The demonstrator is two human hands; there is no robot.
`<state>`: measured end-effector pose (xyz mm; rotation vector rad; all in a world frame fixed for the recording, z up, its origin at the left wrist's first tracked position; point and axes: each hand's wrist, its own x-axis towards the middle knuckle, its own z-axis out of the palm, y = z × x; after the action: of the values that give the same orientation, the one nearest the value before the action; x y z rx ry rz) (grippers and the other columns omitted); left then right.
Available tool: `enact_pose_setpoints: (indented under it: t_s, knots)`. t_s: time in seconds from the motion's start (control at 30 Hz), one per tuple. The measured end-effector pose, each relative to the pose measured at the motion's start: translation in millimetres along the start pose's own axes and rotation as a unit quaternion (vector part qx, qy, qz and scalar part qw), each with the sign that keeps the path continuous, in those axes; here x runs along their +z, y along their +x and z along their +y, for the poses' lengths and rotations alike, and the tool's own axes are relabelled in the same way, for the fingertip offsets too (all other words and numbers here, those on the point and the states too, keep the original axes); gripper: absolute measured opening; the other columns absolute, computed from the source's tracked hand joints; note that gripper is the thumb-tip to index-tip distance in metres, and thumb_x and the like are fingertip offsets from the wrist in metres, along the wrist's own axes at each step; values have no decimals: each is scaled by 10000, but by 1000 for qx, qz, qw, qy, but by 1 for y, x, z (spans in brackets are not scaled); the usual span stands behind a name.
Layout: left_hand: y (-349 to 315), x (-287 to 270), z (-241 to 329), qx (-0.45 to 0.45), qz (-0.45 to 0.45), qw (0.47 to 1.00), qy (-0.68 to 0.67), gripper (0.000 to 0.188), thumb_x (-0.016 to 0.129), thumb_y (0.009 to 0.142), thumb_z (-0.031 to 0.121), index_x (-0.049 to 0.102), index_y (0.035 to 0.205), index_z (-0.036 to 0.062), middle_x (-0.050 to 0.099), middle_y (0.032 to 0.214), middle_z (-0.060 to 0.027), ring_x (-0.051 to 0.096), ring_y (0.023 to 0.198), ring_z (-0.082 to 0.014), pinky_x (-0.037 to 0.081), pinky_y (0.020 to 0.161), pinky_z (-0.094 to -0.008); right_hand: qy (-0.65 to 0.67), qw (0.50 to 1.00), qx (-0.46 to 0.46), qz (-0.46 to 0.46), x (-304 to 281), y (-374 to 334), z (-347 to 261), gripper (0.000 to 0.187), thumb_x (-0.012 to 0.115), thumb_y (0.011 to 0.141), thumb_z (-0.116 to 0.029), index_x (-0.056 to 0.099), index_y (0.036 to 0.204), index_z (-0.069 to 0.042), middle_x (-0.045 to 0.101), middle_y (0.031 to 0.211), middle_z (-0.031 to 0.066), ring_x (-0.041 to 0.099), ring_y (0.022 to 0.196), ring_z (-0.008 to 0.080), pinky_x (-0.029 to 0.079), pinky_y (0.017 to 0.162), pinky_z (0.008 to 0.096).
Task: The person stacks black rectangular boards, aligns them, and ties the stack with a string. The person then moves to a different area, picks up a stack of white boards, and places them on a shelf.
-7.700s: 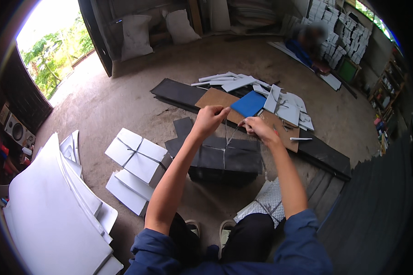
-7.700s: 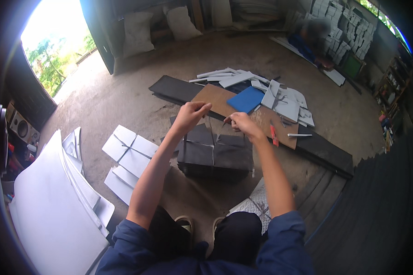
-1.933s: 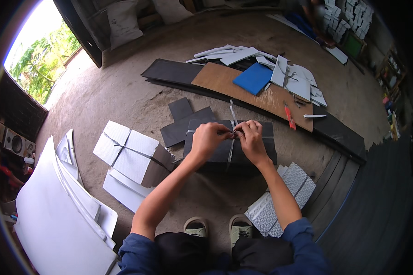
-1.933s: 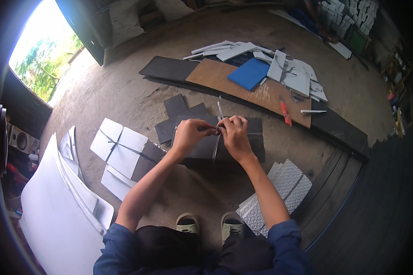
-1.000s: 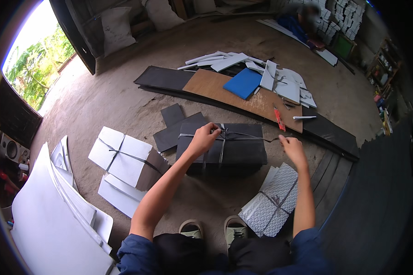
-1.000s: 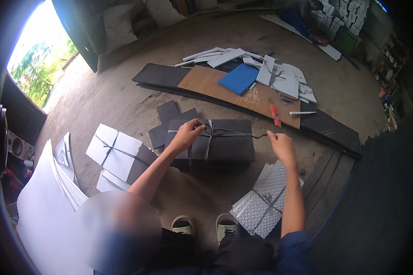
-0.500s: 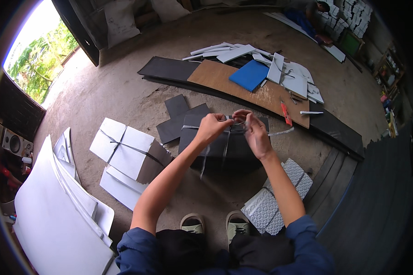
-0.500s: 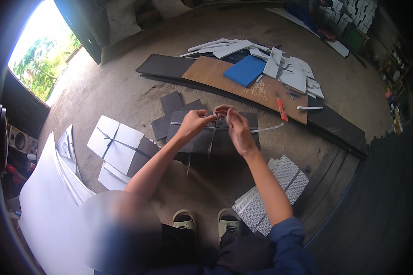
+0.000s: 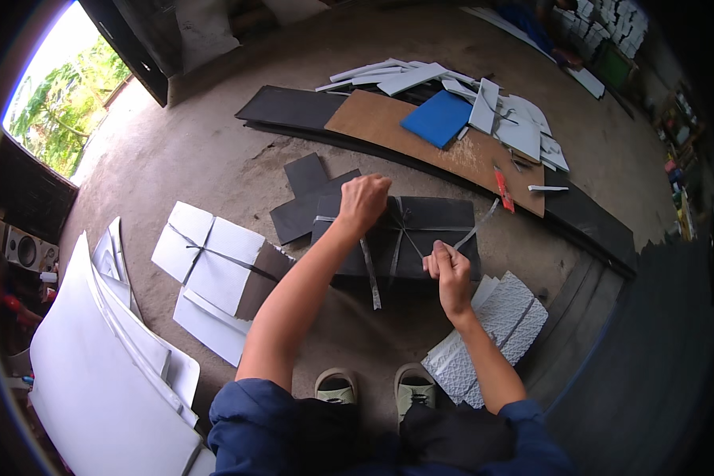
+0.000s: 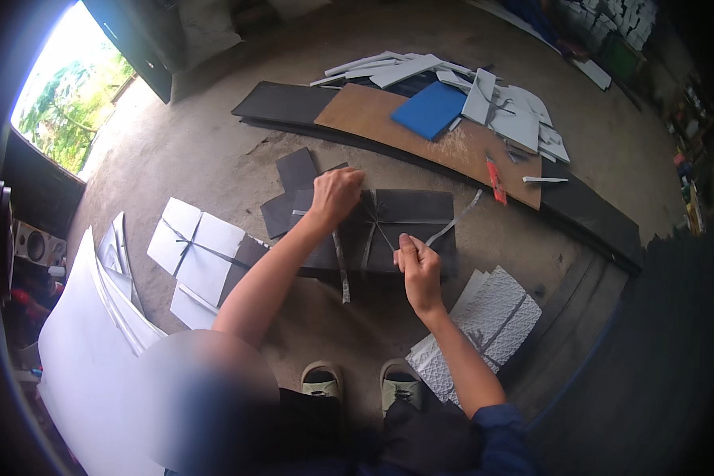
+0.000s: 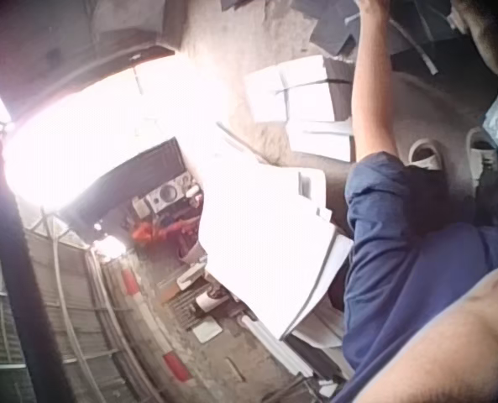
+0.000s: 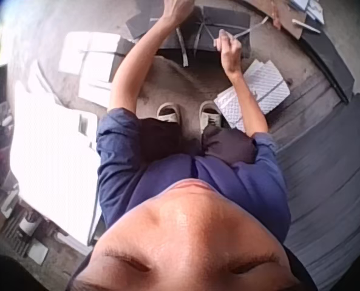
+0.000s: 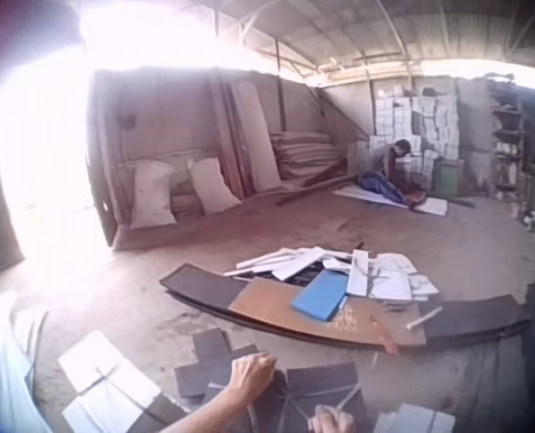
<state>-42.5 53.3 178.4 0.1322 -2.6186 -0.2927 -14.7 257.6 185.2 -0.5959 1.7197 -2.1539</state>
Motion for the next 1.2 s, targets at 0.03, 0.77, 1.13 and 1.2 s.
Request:
enact_pose_setpoints:
  t_s: [0.03, 0.77, 1.13, 1.2]
  knots:
    - [3, 1, -2, 12, 10, 1000, 2, 65, 521, 682, 53, 534, 619, 57, 570, 671, -93, 596, 652, -290, 470, 535, -389, 51, 998, 22, 1, -4, 3, 0, 395, 359, 936, -191, 305, 552, -114, 252, 492, -42, 224, 452, 61, 315, 536, 251]
    - [-7, -26, 74, 23, -174, 956, -236, 372, 639, 752, 250, 413, 982, 64, 552, 846, -166, 555, 819, -343, 441, 672, -390, 32, 995, 69, -69, -78, 81, -51, 357, 426, 899, -358, 510, 779, -33, 557, 761, 70, 588, 711, 158, 487, 702, 294]
    - [2, 11, 58, -123, -75, 943, -301, 252, 589, 797, 149, 421, 918, 6, 538, 705, -191, 544, 684, -378, 422, 602, -360, -572, 802, -80, 150, -218, 165, 89, 202, 607, 757, -134, 518, 858, 17, 491, 884, 164, 516, 814, 301, 414, 772, 382]
    - [6, 8, 63, -157, -96, 932, -314, 261, 584, 806, 165, 416, 913, -4, 528, 688, -184, 537, 637, -354, 422, 593, -348, -621, 761, -84, 165, -217, 173, 108, 249, 613, 741, -110, 489, 918, 14, 446, 958, 164, 487, 842, 331, 394, 802, 396]
